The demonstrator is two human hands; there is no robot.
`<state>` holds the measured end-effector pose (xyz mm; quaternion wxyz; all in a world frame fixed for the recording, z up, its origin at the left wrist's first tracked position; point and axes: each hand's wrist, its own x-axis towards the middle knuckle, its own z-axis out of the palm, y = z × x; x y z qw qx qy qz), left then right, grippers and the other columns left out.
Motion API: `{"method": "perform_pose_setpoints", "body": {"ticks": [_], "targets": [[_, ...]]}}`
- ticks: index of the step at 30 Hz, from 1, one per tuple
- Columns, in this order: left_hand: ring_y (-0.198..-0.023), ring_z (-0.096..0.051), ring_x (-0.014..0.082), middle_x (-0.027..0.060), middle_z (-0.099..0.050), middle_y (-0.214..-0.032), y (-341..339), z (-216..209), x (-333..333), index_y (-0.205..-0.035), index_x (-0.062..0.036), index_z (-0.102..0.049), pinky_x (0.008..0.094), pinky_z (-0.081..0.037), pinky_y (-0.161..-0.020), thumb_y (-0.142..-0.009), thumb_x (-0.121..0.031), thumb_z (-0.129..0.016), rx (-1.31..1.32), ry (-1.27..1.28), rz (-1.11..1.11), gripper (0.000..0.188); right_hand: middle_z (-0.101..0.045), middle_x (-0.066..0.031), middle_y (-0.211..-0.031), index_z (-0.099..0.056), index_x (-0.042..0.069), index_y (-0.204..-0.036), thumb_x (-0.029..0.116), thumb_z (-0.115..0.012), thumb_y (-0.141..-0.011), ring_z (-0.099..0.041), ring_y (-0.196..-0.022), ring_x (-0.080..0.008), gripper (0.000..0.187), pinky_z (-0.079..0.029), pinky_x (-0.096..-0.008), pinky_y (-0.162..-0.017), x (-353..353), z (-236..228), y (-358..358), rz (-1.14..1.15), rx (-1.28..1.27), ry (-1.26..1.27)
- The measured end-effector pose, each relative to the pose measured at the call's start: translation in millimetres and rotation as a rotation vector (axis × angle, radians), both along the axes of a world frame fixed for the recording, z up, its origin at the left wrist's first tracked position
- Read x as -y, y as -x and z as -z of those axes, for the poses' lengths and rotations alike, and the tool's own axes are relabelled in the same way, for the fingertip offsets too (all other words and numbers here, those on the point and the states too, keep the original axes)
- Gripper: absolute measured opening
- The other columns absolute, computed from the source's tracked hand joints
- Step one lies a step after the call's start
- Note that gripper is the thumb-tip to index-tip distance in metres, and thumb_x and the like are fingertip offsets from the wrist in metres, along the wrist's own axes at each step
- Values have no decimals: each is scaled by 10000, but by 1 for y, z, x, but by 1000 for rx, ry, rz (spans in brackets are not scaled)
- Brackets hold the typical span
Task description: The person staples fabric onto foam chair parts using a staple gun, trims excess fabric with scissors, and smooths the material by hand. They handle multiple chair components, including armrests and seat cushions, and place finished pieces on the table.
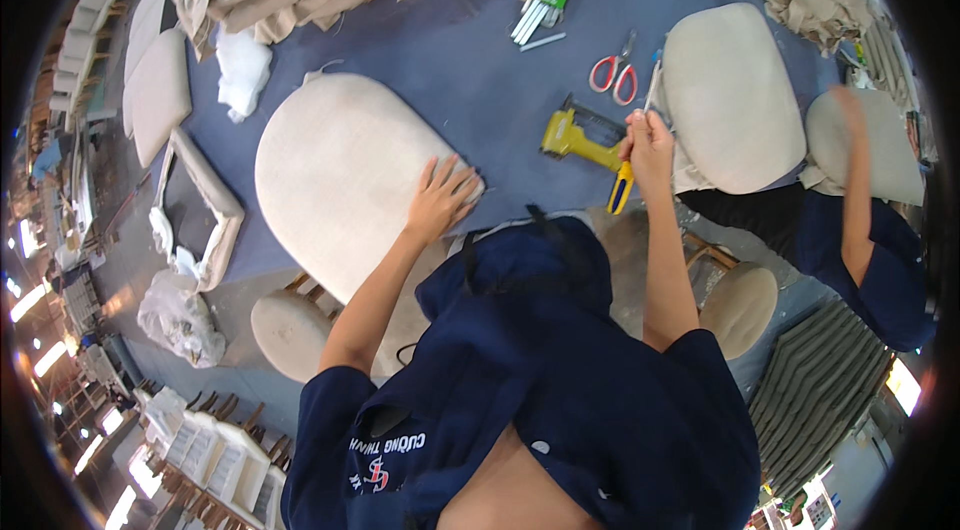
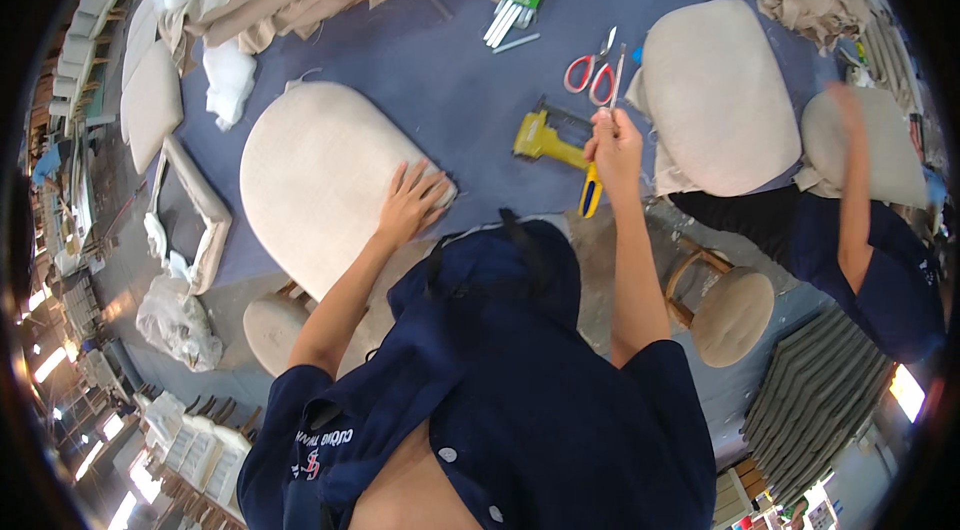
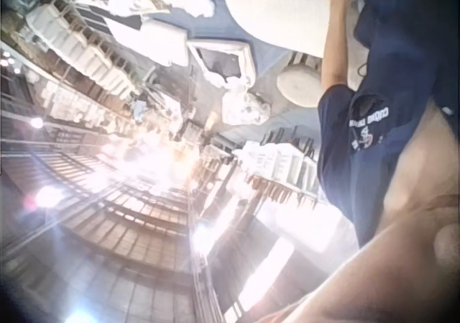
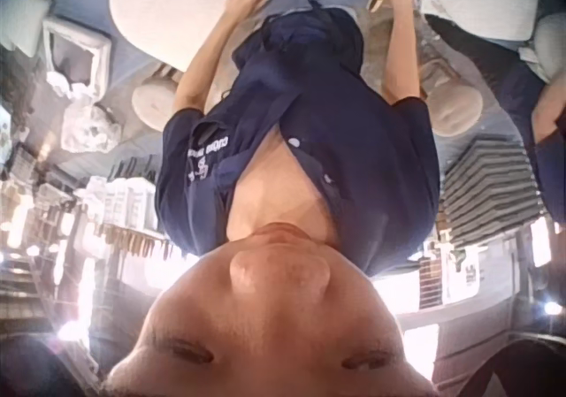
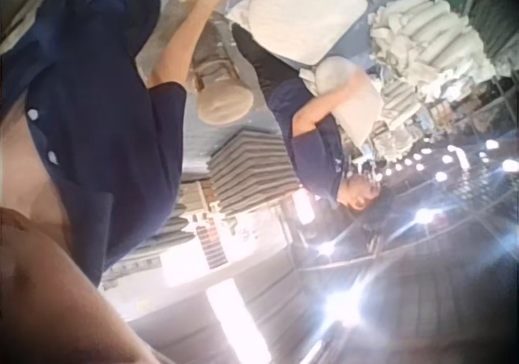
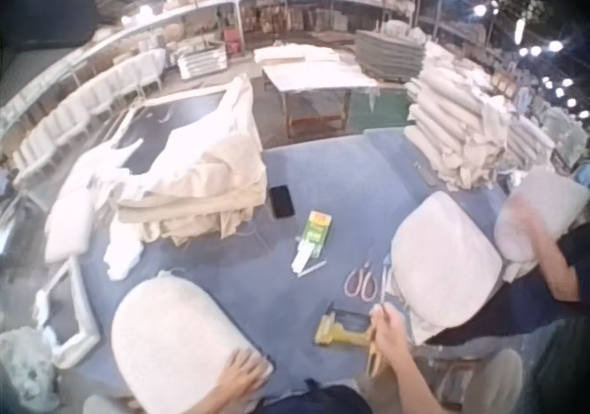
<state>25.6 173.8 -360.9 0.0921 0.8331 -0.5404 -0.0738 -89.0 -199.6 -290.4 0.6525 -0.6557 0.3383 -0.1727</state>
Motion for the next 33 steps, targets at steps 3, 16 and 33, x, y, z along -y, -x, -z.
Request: {"method": "perform_pose_setpoints", "body": {"ticks": [3,16,33], "targets": [[-1560,-364,284,-20,-587,-1492,2,1,1,-1413,-237,-657,588,-150,-1318,-942,-376,-729,25,-17,-3,497,-491,12,-695,-600,21,-974,259,-556,-1132,-584,-515,-99,289,-450,-261,-470,33,2,-31,35,11,-12],[-1550,-370,277,-24,-584,-1486,-2,-13,12,-1321,-232,-691,605,-170,-1301,-901,-360,-769,-91,-56,-30,447,-680,-155,-890,-635,-62,-1142,208,-595,-1071,-753,-793,-311,282,-633,-413,-729,123,104,-206,201,-184,-25],[-1506,-435,261,-8,-624,-1445,-11,-10,17,-1377,-164,-677,587,-223,-1290,-911,-383,-763,-49,-157,49,522,-707,-74,-1046,-734,12,-1123,28,-655,-995,-695,-918,-150,152,-534,-289,-776,-39,72,1,-178,-143,412]]}}
